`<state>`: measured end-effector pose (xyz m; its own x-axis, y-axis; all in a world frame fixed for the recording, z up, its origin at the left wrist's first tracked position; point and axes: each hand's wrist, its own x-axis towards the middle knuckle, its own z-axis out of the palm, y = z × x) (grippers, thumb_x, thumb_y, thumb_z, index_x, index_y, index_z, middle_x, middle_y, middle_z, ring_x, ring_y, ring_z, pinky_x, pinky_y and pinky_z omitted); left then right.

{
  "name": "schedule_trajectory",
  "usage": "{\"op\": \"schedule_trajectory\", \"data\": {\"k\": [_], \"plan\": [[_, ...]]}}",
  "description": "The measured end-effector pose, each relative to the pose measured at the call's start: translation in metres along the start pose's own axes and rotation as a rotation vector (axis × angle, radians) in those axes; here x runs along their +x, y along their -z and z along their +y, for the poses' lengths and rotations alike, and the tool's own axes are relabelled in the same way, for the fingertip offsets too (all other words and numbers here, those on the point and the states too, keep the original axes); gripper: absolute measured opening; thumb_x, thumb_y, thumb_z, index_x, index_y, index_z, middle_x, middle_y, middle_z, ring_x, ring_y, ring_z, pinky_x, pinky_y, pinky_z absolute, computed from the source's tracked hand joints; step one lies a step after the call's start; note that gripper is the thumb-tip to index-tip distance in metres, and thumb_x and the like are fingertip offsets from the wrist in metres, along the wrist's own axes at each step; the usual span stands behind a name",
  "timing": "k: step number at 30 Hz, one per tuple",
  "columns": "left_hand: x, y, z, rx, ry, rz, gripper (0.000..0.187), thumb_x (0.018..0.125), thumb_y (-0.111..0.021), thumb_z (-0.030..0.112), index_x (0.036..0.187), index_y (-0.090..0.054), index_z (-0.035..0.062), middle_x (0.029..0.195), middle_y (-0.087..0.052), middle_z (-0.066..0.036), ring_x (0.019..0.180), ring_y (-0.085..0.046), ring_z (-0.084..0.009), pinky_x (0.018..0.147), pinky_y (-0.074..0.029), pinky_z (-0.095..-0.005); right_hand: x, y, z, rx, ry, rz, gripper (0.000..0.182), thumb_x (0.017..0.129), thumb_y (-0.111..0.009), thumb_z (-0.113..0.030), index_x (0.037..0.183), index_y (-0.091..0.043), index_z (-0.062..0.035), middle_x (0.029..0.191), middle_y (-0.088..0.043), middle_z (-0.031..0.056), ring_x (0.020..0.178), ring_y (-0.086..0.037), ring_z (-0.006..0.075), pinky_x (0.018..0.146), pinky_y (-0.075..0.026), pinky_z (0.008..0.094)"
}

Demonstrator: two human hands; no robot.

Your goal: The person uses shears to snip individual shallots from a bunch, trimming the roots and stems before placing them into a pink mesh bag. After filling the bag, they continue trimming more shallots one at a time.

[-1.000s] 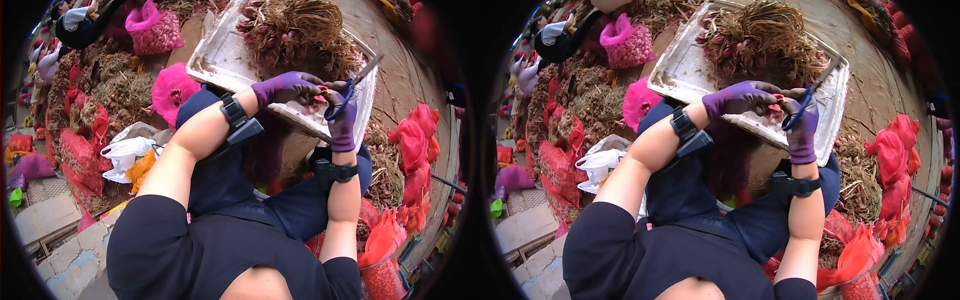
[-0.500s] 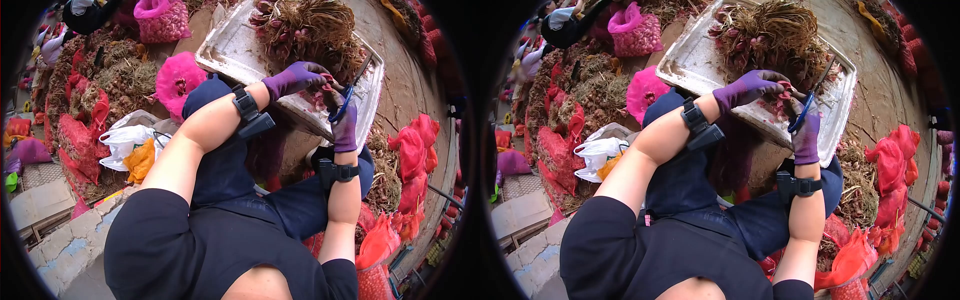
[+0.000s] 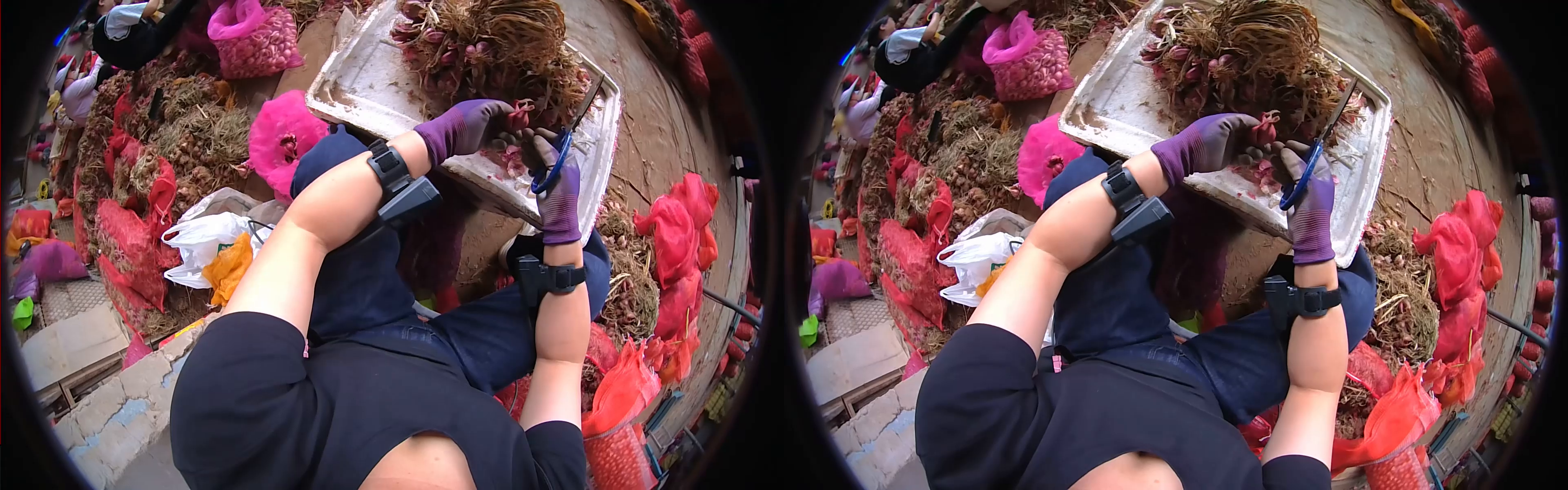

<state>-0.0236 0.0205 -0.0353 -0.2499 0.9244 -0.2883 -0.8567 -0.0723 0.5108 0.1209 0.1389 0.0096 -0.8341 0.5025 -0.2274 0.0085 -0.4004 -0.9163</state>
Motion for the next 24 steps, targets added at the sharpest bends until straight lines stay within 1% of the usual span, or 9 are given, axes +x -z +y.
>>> {"op": "schedule_trajectory", "data": {"k": [3, 7, 10, 12, 16, 19, 20, 22, 24], "plan": [[0.002, 0.002, -0.003, 0.012, -0.006, -0.006, 0.022, 0.095, -0.053, 0.019, 0.108, -0.061, 0.0037, 0.095, -0.064, -0.006, 0.079, -0.060, -0.0119, 0.074, -0.051, -0.0253, 0.003, 0.000, 0.006, -0.065, 0.049, 0.008, 0.029, 0.088, -0.063, -0.009, 0.113, -0.055, 0.0026, 0.098, -0.066, 0.0094, 0.080, -0.065, 0.0141, 0.071, -0.051, 0.0230], [0.001, 0.005, -0.012, 0.208, -0.108, 0.028, 0.015, 0.093, -0.059, 0.020, 0.100, -0.062, 0.0067, 0.089, -0.063, -0.003, 0.080, -0.060, -0.0101, 0.070, -0.049, -0.0201, 0.010, -0.004, 0.015, -0.202, 0.113, -0.024, 0.024, 0.081, -0.071, -0.008, 0.100, -0.056, -0.0053, 0.077, -0.056, -0.0021, 0.062, -0.054, 0.0054, 0.054, -0.042, 0.0201], [-0.006, -0.009, -0.009, 0.301, -0.163, 0.047, 0.029, 0.096, -0.054, 0.022, 0.120, -0.052, 0.0051, 0.105, -0.062, -0.006, 0.092, -0.062, -0.0158, 0.078, -0.052, -0.0288, 0.010, -0.011, 0.013, -0.247, 0.201, 0.059, 0.024, 0.080, -0.071, -0.005, 0.099, -0.056, -0.0048, 0.073, -0.056, -0.0019, 0.053, -0.051, 0.0053, 0.048, -0.040, 0.0204], [-0.014, -0.014, -0.011, 0.199, -0.180, -0.040, 0.035, 0.097, -0.051, 0.022, 0.128, -0.046, 0.0059, 0.112, -0.060, -0.006, 0.098, -0.061, -0.0186, 0.083, -0.051, -0.0340, 0.006, -0.014, 0.001, -0.225, 0.082, 0.061, 0.023, 0.080, -0.069, -0.003, 0.099, -0.057, -0.0038, 0.071, -0.057, 0.0018, 0.044, -0.051, 0.0083, 0.041, -0.041, 0.0219], [-0.020, -0.011, -0.006, 0.143, -0.020, -0.083, 0.034, 0.097, -0.049, 0.025, 0.127, -0.050, 0.0078, 0.106, -0.062, -0.005, 0.093, -0.061, -0.0157, 0.078, -0.051, -0.0299, 0.003, -0.015, -0.002, -0.171, 0.084, 0.142, 0.022, 0.082, -0.065, -0.001, 0.102, -0.055, -0.0006, 0.075, -0.059, 0.0043, 0.047, -0.055, 0.0103, 0.043, -0.046, 0.0227], [-0.021, -0.013, 0.000, 0.142, 0.047, -0.088, 0.034, 0.097, -0.048, 0.028, 0.125, -0.052, 0.0091, 0.098, -0.062, -0.002, 0.083, -0.058, -0.0106, 0.069, -0.047, -0.0225, 0.001, -0.026, -0.007, 0.091, 0.100, 0.086, 0.025, 0.085, -0.061, 0.000, 0.107, -0.050, 0.0035, 0.088, -0.061, 0.0098, 0.064, -0.063, 0.0158, 0.050, -0.053, 0.0260], [-0.018, -0.016, 0.000, 0.139, 0.095, -0.053, 0.029, 0.096, -0.049, 0.030, 0.116, -0.057, 0.0103, 0.091, -0.061, 0.001, 0.069, -0.052, -0.0067, 0.060, -0.041, -0.0184, -0.003, -0.028, -0.015, -0.045, 0.113, 0.036, 0.025, 0.084, -0.062, -0.001, 0.107, -0.052, 0.0018, 0.089, -0.062, 0.0080, 0.074, -0.062, 0.0137, 0.059, -0.053, 0.0250], [-0.031, -0.029, 0.009, 0.529, 0.041, 0.032, 0.026, 0.096, -0.048, 0.031, 0.107, -0.059, 0.0100, 0.085, -0.061, 0.002, 0.063, -0.051, -0.0059, 0.055, -0.041, -0.0198, -0.003, -0.025, -0.018, -0.315, 0.130, -0.018, 0.027, 0.081, -0.066, -0.003, 0.105, -0.056, -0.0009, 0.088, -0.062, 0.0037, 0.075, -0.060, 0.0095, 0.063, -0.050, 0.0223], [-0.027, -0.016, 0.009, 0.585, 0.061, 0.031, 0.028, 0.097, -0.047, 0.033, 0.104, -0.059, 0.0095, 0.084, -0.062, 0.001, 0.063, -0.052, -0.0064, 0.055, -0.043, -0.0209, 0.003, -0.017, -0.004, -0.437, 0.233, 0.028, 0.027, 0.077, -0.068, -0.005, 0.102, -0.059, -0.0032, 0.086, -0.060, -0.0006, 0.071, -0.056, 0.0053, 0.065, -0.047, 0.0200]]}}
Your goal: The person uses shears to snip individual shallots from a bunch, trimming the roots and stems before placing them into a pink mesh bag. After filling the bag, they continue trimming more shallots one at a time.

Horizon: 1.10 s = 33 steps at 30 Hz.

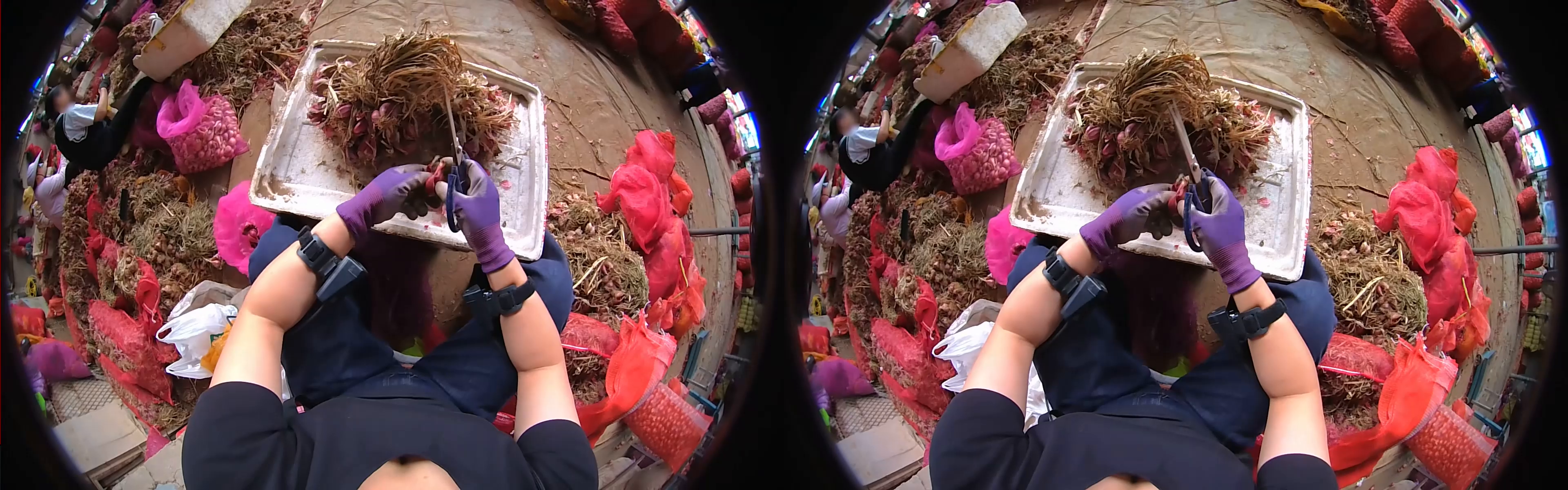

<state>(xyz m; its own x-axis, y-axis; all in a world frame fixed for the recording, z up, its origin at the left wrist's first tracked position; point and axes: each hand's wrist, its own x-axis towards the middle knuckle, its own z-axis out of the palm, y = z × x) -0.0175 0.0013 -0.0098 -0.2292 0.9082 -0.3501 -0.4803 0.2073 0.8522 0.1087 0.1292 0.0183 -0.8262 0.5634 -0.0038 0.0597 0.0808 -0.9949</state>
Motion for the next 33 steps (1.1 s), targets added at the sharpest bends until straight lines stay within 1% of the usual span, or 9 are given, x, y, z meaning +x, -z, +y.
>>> {"op": "schedule_trajectory", "data": {"k": [5, 8, 10, 11, 15, 22, 27, 30, 33], "plan": [[-0.009, -0.011, 0.008, 0.240, -0.065, 0.020, 0.033, 0.098, -0.044, 0.038, 0.101, -0.058, 0.0086, 0.080, -0.062, -0.001, 0.065, -0.057, -0.0086, 0.057, -0.047, -0.0240, -0.002, 0.001, -0.004, 0.158, -0.159, -0.006, 0.028, 0.075, -0.069, -0.009, 0.100, -0.059, -0.0029, 0.083, -0.060, -0.0001, 0.066, -0.055, 0.0060, 0.059, -0.047, 0.0211], [-0.007, -0.025, 0.010, -0.016, 0.075, 0.090, 0.038, 0.098, -0.041, 0.043, 0.102, -0.057, 0.0087, 0.084, -0.062, -0.001, 0.070, -0.058, -0.0100, 0.061, -0.049, -0.0248, 0.000, 0.002, -0.005, 0.197, -0.197, 0.061, 0.028, 0.077, -0.069, -0.010, 0.101, -0.059, -0.0021, 0.083, -0.060, 0.0010, 0.066, -0.056, 0.0066, 0.059, -0.047, 0.0210], [-0.004, -0.032, 0.009, 0.117, -0.134, -0.134, 0.045, 0.097, -0.040, 0.049, 0.107, -0.056, 0.0087, 0.091, -0.061, -0.002, 0.076, -0.060, -0.0107, 0.067, -0.050, -0.0253, 0.002, 0.005, -0.002, 0.216, -0.211, 0.010, 0.029, 0.077, -0.070, -0.010, 0.103, -0.058, -0.0013, 0.082, -0.060, 0.0021, 0.067, -0.057, 0.0074, 0.059, -0.048, 0.0212], [-0.010, -0.032, 0.009, 0.121, -0.094, -0.081, 0.048, 0.096, -0.043, 0.052, 0.112, -0.055, 0.0085, 0.095, -0.060, -0.001, 0.080, -0.060, -0.0108, 0.071, -0.050, -0.0248, 0.002, 0.006, -0.001, 0.215, -0.209, 0.012, 0.029, 0.077, -0.070, -0.010, 0.103, -0.058, -0.0013, 0.082, -0.060, 0.0021, 0.067, -0.057, 0.0074, 0.059, -0.048, 0.0212], [-0.005, -0.029, 0.005, 0.150, -0.067, -0.099, 0.046, 0.094, -0.050, 0.048, 0.118, -0.054, 0.0085, 0.093, -0.060, -0.003, 0.080, -0.060, -0.0102, 0.070, -0.050, -0.0256, -0.001, 0.005, -0.005, 0.277, -0.166, 0.101, 0.031, 0.076, -0.067, -0.004, 0.106, -0.057, 0.0006, 0.083, -0.061, 0.0044, 0.064, -0.057, 0.0081, 0.058, -0.049, 0.0214], [0.001, -0.021, -0.003, -0.064, -0.092, -0.079, 0.041, 0.097, -0.047, 0.042, 0.116, -0.053, 0.0059, 0.095, -0.061, -0.006, 0.077, -0.062, -0.0154, 0.071, -0.051, -0.0300, 0.002, 0.014, 0.001, 0.472, -0.216, 0.062, 0.034, 0.079, -0.061, 0.001, 0.111, -0.052, 0.0050, 0.084, -0.064, 0.0107, 0.060, -0.059, 0.0117, 0.053, -0.048, 0.0226], [0.002, -0.017, -0.001, -0.422, -0.127, -0.105, 0.035, 0.098, -0.047, 0.038, 0.113, -0.053, 0.0072, 0.103, -0.060, -0.005, 0.093, -0.061, -0.0175, 0.081, -0.050, -0.0347, 0.007, 0.014, 0.004, 0.502, -0.164, 0.108, 0.031, 0.086, -0.062, -0.009, 0.111, -0.050, 0.0048, 0.087, -0.066, 0.0122, 0.066, -0.063, 0.0141, 0.058, -0.051, 0.0232], [0.009, -0.014, -0.005, -0.455, -0.323, -0.015, 0.033, 0.098, -0.046, 0.037, 0.113, -0.054, 0.0091, 0.106, -0.059, -0.003, 0.100, -0.057, -0.0159, 0.088, -0.047, -0.0345, 0.008, 0.009, 0.005, 0.250, -0.228, 0.073, 0.028, 0.089, -0.065, -0.022, 0.103, -0.055, 0.0000, 0.087, -0.066, 0.0078, 0.068, -0.064, 0.0111, 0.058, -0.051, 0.0227], [0.006, -0.022, -0.001, -0.360, -0.354, 0.062, 0.033, 0.099, -0.043, 0.037, 0.113, -0.054, 0.0097, 0.110, -0.058, -0.002, 0.102, -0.055, -0.0131, 0.091, -0.045, -0.0342, 0.000, -0.008, 0.014, 0.273, -0.279, 0.048, 0.032, 0.087, -0.068, -0.031, 0.102, -0.058, -0.0051, 0.083, -0.063, 0.0030, 0.067, -0.064, 0.0109, 0.054, -0.048, 0.0211]]}}
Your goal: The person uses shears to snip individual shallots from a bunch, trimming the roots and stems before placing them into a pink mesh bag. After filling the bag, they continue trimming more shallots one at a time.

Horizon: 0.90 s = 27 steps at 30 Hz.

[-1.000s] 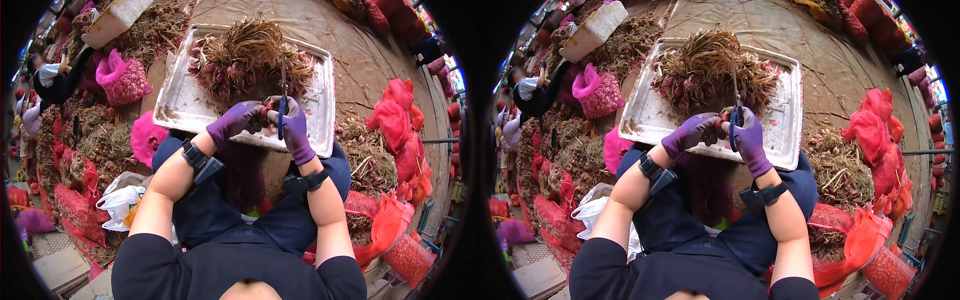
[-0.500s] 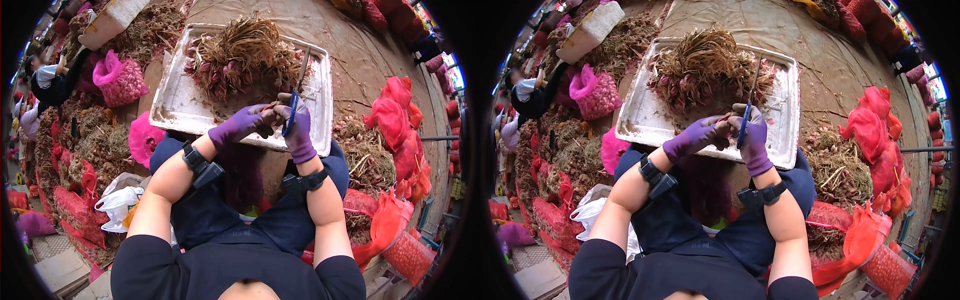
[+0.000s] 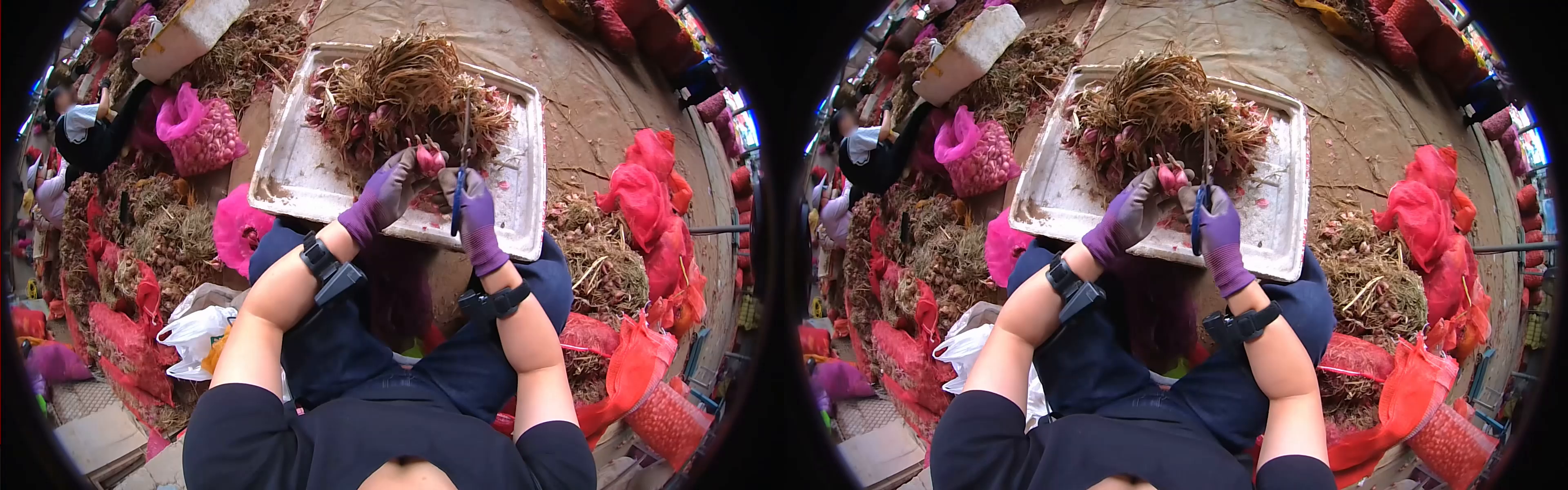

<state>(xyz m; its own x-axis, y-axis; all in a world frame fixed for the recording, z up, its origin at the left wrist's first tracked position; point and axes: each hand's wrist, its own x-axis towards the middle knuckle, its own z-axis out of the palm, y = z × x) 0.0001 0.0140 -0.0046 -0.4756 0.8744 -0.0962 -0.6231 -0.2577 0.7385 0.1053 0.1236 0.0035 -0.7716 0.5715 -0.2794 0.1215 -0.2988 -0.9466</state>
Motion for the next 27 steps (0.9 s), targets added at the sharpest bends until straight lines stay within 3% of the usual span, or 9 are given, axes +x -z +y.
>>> {"op": "schedule_trajectory", "data": {"k": [2, 3, 4, 9, 14, 17, 20, 25, 27], "plan": [[0.004, 0.012, -0.004, -0.071, -0.009, -0.233, 0.034, 0.100, -0.040, 0.035, 0.117, -0.053, 0.0083, 0.118, -0.055, -0.001, 0.106, -0.054, -0.0112, 0.093, -0.044, -0.0308, -0.010, -0.006, -0.008, 0.021, -0.053, -0.053, 0.032, 0.089, -0.065, -0.031, 0.107, -0.058, -0.0057, 0.085, -0.064, 0.0033, 0.067, -0.064, 0.0119, 0.054, -0.048, 0.0215], [0.003, 0.013, -0.005, -0.071, -0.008, -0.235, 0.034, 0.100, -0.040, 0.035, 0.117, -0.053, 0.0083, 0.118, -0.055, -0.001, 0.106, -0.054, -0.0112, 0.093, -0.044, -0.0308, -0.013, -0.008, -0.012, 0.041, -0.106, -0.103, 0.033, 0.090, -0.062, -0.031, 0.112, -0.058, -0.0063, 0.087, -0.064, 0.0036, 0.068, -0.065, 0.0129, 0.054, -0.048, 0.0218], [0.003, 0.014, -0.006, -0.012, 0.029, -0.190, 0.034, 0.101, -0.040, 0.034, 0.118, -0.053, 0.0074, 0.119, -0.055, -0.001, 0.106, -0.054, -0.0110, 0.093, -0.044, -0.0296, -0.011, -0.006, -0.010, 0.006, -0.094, -0.104, 0.037, 0.091, -0.060, -0.031, 0.119, -0.056, -0.0075, 0.093, -0.065, 0.0037, 0.068, -0.065, 0.0133, 0.055, -0.049, 0.0221], [-0.002, 0.010, 0.002, 0.241, 0.031, -0.039, 0.034, 0.101, -0.041, 0.025, 0.124, -0.051, 0.0021, 0.115, -0.058, -0.003, 0.101, -0.057, -0.0113, 0.091, -0.045, -0.0277, -0.011, 0.005, -0.022, 0.170, -0.091, -0.093, 0.031, 0.092, -0.057, -0.027, 0.115, -0.058, -0.0057, 0.092, -0.064, 0.0037, 0.066, -0.064, 0.0127, 0.054, -0.048, 0.0214], [0.001, 0.006, 0.015, 0.221, 0.037, -0.257, 0.037, 0.096, -0.053, 0.019, 0.128, -0.049, 0.0010, 0.118, -0.059, -0.004, 0.097, -0.058, -0.0106, 0.087, -0.046, -0.0243, -0.007, 0.011, -0.017, -0.041, -0.082, -0.096, 0.025, 0.089, -0.059, -0.018, 0.109, -0.058, -0.0030, 0.081, -0.066, 0.0062, 0.063, -0.064, 0.0117, 0.050, -0.046, 0.0206], [-0.001, 0.006, 0.007, 0.287, 0.067, -0.096, 0.040, 0.092, -0.059, 0.016, 0.128, -0.050, 0.0014, 0.116, -0.060, -0.004, 0.094, -0.057, -0.0096, 0.086, -0.046, -0.0237, -0.007, 0.011, 0.000, -0.096, 0.131, -0.091, 0.021, 0.089, -0.058, -0.016, 0.104, -0.059, -0.0009, 0.080, -0.065, 0.0060, 0.060, -0.062, 0.0098, 0.050, -0.046, 0.0208], [-0.001, 0.006, 0.006, 0.210, 0.134, -0.046, 0.043, 0.090, -0.062, 0.012, 0.130, -0.049, 0.0019, 0.112, -0.061, -0.003, 0.096, -0.057, -0.0098, 0.088, -0.046, -0.0247, -0.008, 0.009, -0.015, -0.008, 0.002, -0.074, 0.021, 0.088, -0.061, -0.014, 0.103, -0.060, 0.0002, 0.078, -0.064, 0.0039, 0.061, -0.060, 0.0081, 0.053, -0.048, 0.0217], [0.000, 0.015, 0.001, 0.626, -0.073, -0.053, 0.050, 0.082, -0.062, 0.000, 0.131, -0.049, 0.0010, 0.120, -0.059, -0.006, 0.108, -0.056, -0.0120, 0.094, -0.044, -0.0271, -0.006, 0.004, -0.016, -0.038, 0.009, -0.006, 0.027, 0.085, -0.067, -0.017, 0.105, -0.060, -0.0006, 0.078, -0.064, 0.0029, 0.062, -0.060, 0.0084, 0.057, -0.048, 0.0226], [0.000, 0.016, 0.002, 0.729, -0.129, -0.045, 0.053, 0.080, -0.062, 0.000, 0.131, -0.049, 0.0019, 0.122, -0.058, -0.007, 0.109, -0.055, -0.0128, 0.095, -0.044, -0.0273, 0.003, 0.009, -0.001, -0.297, 0.143, 0.118, 0.031, 0.082, -0.071, -0.018, 0.105, -0.061, -0.0010, 0.085, -0.065, 0.0030, 0.069, -0.060, 0.0097, 0.065, -0.049, 0.0232]]}}
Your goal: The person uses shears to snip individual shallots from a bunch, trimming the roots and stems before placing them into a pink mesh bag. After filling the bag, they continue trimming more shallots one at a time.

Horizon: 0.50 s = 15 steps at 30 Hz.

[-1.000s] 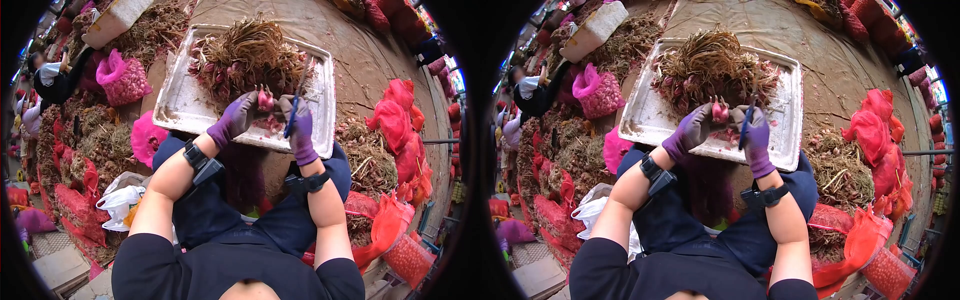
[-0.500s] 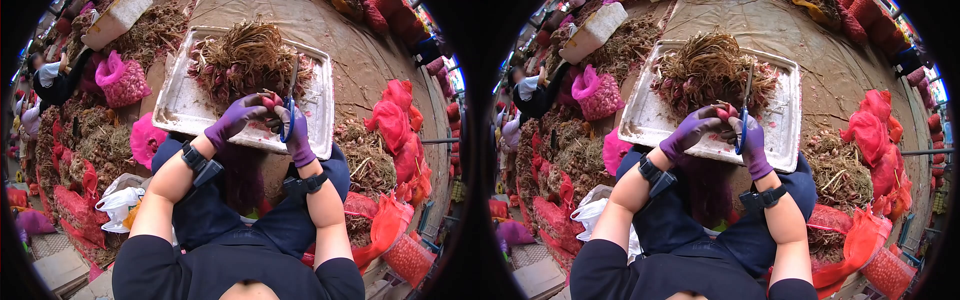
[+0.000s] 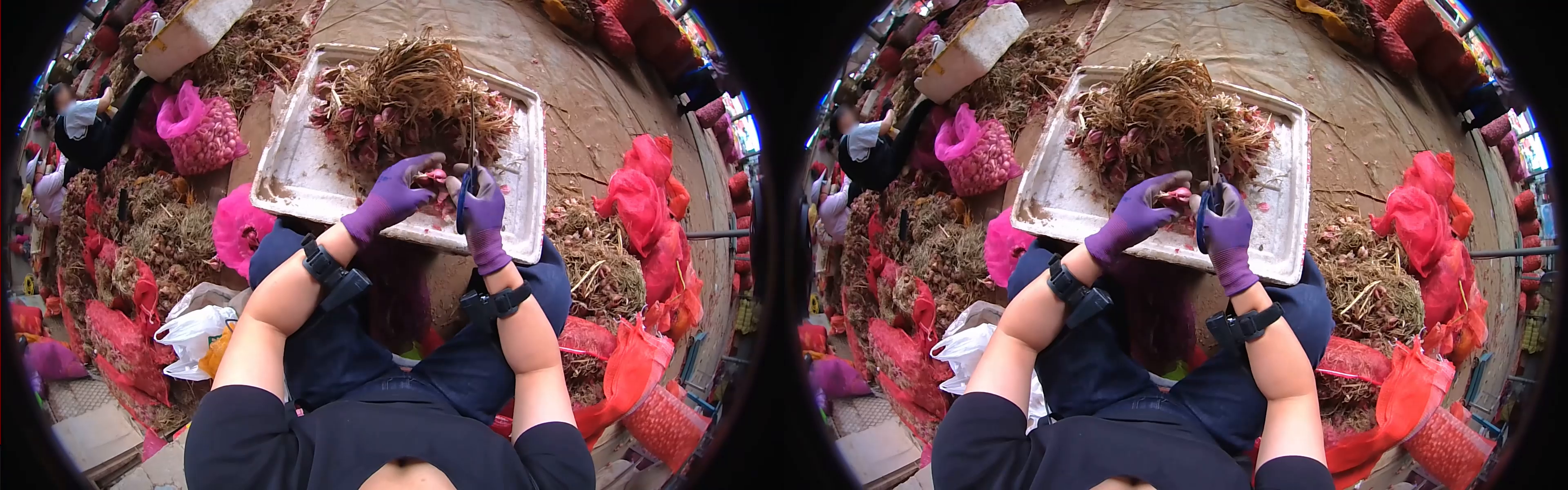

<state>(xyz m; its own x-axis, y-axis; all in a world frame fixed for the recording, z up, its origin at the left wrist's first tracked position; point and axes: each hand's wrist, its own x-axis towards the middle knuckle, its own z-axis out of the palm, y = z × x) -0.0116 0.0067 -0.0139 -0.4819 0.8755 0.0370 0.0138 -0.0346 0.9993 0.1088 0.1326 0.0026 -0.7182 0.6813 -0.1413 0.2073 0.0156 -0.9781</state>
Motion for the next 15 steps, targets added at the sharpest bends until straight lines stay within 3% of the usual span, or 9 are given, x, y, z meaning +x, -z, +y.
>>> {"op": "schedule_trajectory", "data": {"k": [2, 4, 5, 7, 10, 12, 13, 14, 15], "plan": [[-0.001, 0.000, 0.004, 0.103, -0.047, 0.018, 0.056, 0.078, -0.062, 0.001, 0.132, -0.048, 0.0028, 0.123, -0.057, -0.008, 0.110, -0.055, -0.0137, 0.096, -0.043, -0.0274, -0.001, 0.000, -0.002, 0.102, 0.126, 0.042, 0.030, 0.078, -0.072, -0.013, 0.103, -0.061, -0.0012, 0.088, -0.063, 0.0043, 0.075, -0.059, 0.0117, 0.073, -0.047, 0.0235], [-0.001, -0.001, 0.010, 0.272, -0.060, 0.014, 0.061, 0.076, -0.064, 0.006, 0.135, -0.046, 0.0055, 0.124, -0.057, -0.009, 0.110, -0.055, -0.0160, 0.098, -0.041, -0.0297, -0.001, 0.003, -0.014, -0.194, 0.484, -0.070, 0.031, 0.076, -0.071, -0.009, 0.103, -0.059, -0.0019, 0.088, -0.061, 0.0066, 0.079, -0.059, 0.0141, 0.076, -0.046, 0.0251], [-0.001, -0.001, 0.013, 0.272, -0.060, 0.017, 0.061, 0.076, -0.064, 0.006, 0.135, -0.046, 0.0055, 0.124, -0.057, -0.009, 0.110, -0.055, -0.0160, 0.098, -0.041, -0.0297, -0.004, 0.002, -0.014, -0.096, 0.327, -0.181, 0.028, 0.074, -0.069, -0.007, 0.099, -0.058, -0.0024, 0.082, -0.059, 0.0068, 0.075, -0.059, 0.0159, 0.074, -0.047, 0.0252], [-0.003, -0.001, 0.019, 0.446, -0.015, -0.106, 0.067, 0.076, -0.065, 0.011, 0.139, -0.040, 0.0068, 0.123, -0.058, -0.011, 0.111, -0.056, -0.0175, 0.098, -0.042, -0.0318, -0.006, -0.001, -0.015, -0.202, 0.400, -0.182, 0.026, 0.075, -0.069, -0.007, 0.097, -0.057, -0.0024, 0.081, -0.059, 0.0063, 0.074, -0.059, 0.0160, 0.072, -0.047, 0.0253], [-0.005, -0.001, 0.026, 0.318, 0.148, -0.190, 0.073, 0.075, -0.066, 0.013, 0.142, -0.036, 0.0064, 0.126, -0.056, -0.011, 0.110, -0.056, -0.0182, 0.097, -0.042, -0.0323, -0.008, -0.004, -0.015, -0.269, 0.467, -0.205, 0.016, 0.078, -0.065, -0.005, 0.091, -0.055, -0.0026, 0.080, -0.061, 0.0042, 0.071, -0.060, 0.0153, 0.067, -0.048, 0.0260], [-0.003, 0.003, 0.016, 0.251, 0.091, -0.221, 0.078, 0.075, -0.067, 0.013, 0.143, -0.031, 0.0031, 0.128, -0.054, -0.011, 0.109, -0.056, -0.0188, 0.096, -0.042, -0.0311, -0.010, -0.004, -0.023, -0.097, 0.256, -0.224, 0.013, 0.081, -0.062, -0.003, 0.092, -0.055, -0.0033, 0.081, -0.063, 0.0038, 0.070, -0.061, 0.0136, 0.065, -0.049, 0.0257], [-0.004, 0.003, 0.009, 0.034, 0.147, -0.177, 0.078, 0.075, -0.068, 0.012, 0.143, -0.030, 0.0010, 0.128, -0.053, -0.011, 0.110, -0.056, -0.0190, 0.097, -0.042, -0.0306, -0.009, -0.003, -0.022, 0.061, 0.094, -0.226, 0.012, 0.083, -0.061, -0.002, 0.093, -0.054, -0.0029, 0.079, -0.063, 0.0050, 0.065, -0.062, 0.0128, 0.058, -0.050, 0.0247], [-0.003, 0.001, 0.003, -0.184, 0.202, -0.135, 0.079, 0.075, -0.069, 0.012, 0.142, -0.030, -0.0010, 0.129, -0.053, -0.012, 0.110, -0.055, -0.0192, 0.098, -0.041, -0.0300, -0.008, -0.003, -0.021, 0.063, 0.097, -0.224, 0.012, 0.083, -0.061, -0.002, 0.093, -0.054, -0.0029, 0.079, -0.063, 0.0050, 0.065, -0.062, 0.0128, 0.058, -0.050, 0.0247], [-0.001, -0.005, 0.007, -0.107, 0.127, -0.078, 0.076, 0.075, -0.071, 0.012, 0.140, -0.034, -0.0036, 0.126, -0.054, -0.011, 0.110, -0.055, -0.0173, 0.097, -0.042, -0.0292, -0.007, -0.001, -0.020, 0.161, 0.036, -0.124, 0.013, 0.084, -0.061, -0.002, 0.094, -0.054, -0.0023, 0.078, -0.063, 0.0063, 0.062, -0.061, 0.0128, 0.054, -0.050, 0.0240]]}}
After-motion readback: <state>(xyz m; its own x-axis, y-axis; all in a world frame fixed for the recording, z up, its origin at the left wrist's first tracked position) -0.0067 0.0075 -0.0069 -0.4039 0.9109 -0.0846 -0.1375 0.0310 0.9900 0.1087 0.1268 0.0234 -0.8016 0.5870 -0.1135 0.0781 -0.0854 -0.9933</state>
